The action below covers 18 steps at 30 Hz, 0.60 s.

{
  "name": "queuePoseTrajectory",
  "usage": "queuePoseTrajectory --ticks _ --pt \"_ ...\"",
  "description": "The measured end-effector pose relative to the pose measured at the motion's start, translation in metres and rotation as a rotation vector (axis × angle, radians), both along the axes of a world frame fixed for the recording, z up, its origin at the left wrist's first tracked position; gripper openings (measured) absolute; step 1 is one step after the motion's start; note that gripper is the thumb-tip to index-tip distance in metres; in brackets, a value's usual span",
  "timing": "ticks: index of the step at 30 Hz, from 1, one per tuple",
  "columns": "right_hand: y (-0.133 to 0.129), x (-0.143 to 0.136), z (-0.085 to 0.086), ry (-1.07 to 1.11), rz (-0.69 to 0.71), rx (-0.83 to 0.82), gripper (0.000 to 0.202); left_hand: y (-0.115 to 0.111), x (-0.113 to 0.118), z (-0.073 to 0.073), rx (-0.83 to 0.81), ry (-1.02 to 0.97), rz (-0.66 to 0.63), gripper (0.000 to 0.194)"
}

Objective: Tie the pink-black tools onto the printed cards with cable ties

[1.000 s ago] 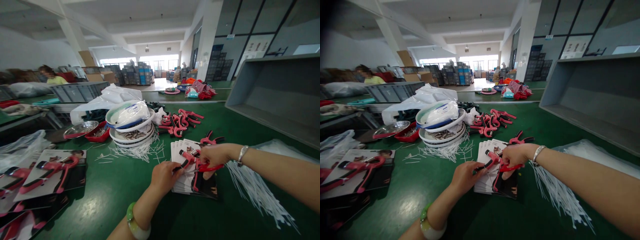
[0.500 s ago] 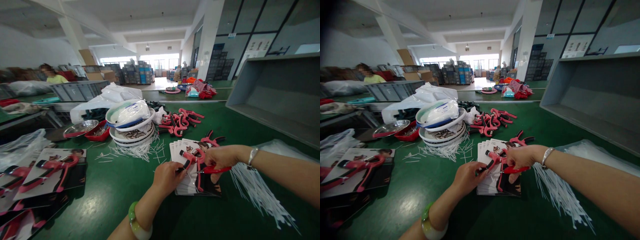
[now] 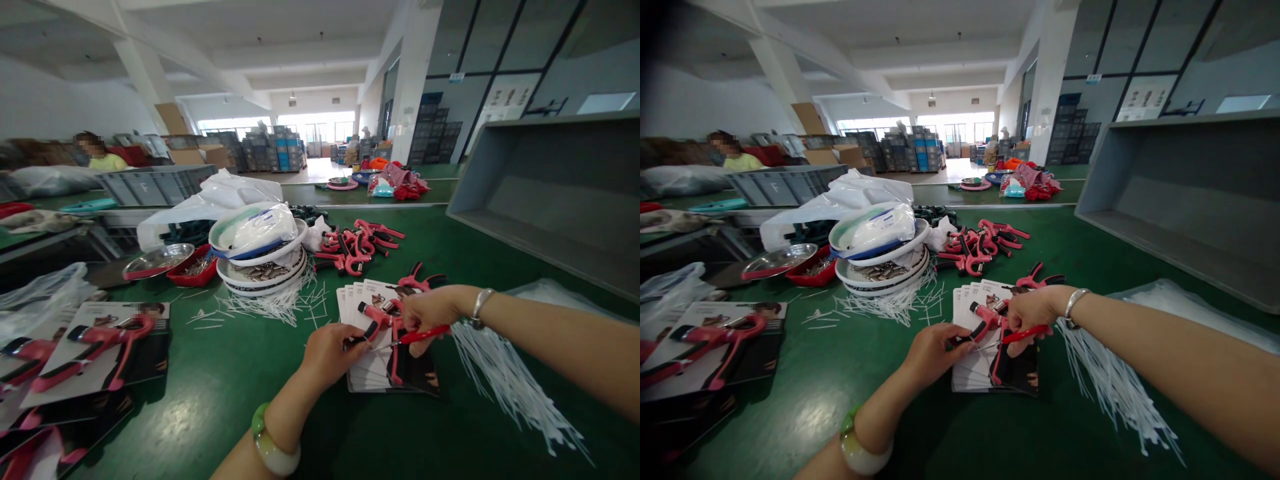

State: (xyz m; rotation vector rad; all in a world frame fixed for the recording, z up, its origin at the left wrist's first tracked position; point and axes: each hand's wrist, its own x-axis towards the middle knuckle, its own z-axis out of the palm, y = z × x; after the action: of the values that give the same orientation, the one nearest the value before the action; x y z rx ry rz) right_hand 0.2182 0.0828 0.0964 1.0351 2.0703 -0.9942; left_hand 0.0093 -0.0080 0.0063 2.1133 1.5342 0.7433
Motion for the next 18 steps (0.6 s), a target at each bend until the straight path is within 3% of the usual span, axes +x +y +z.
queuePoseTrajectory --ticks 7,10,12,14,18 --pt "-0.016 0.026 -0.013 0.191 -0.084 -0.093 0.048 0.008 -0.010 -0.011 0.008 -0.117 -0.030 0.033" --pt "-0.020 0.048 -0.018 0.278 -0.168 -0.050 0.045 0.011 -0.016 -0.013 0.072 -0.124 -0.019 0.029" --pt "-0.016 0.068 -0.023 0.355 -0.313 0.113 0.043 0.011 -0.031 -0.009 0.125 -0.130 0.052 0.024" --pt "-0.006 0.095 -0.030 0.378 -0.449 0.386 0.042 0.005 -0.059 -0.001 0.180 -0.168 0.171 0.023" --pt "0.015 0.160 -0.048 0.181 -0.491 0.876 0.032 -0.038 -0.143 0.014 0.250 -0.118 0.505 0.031"
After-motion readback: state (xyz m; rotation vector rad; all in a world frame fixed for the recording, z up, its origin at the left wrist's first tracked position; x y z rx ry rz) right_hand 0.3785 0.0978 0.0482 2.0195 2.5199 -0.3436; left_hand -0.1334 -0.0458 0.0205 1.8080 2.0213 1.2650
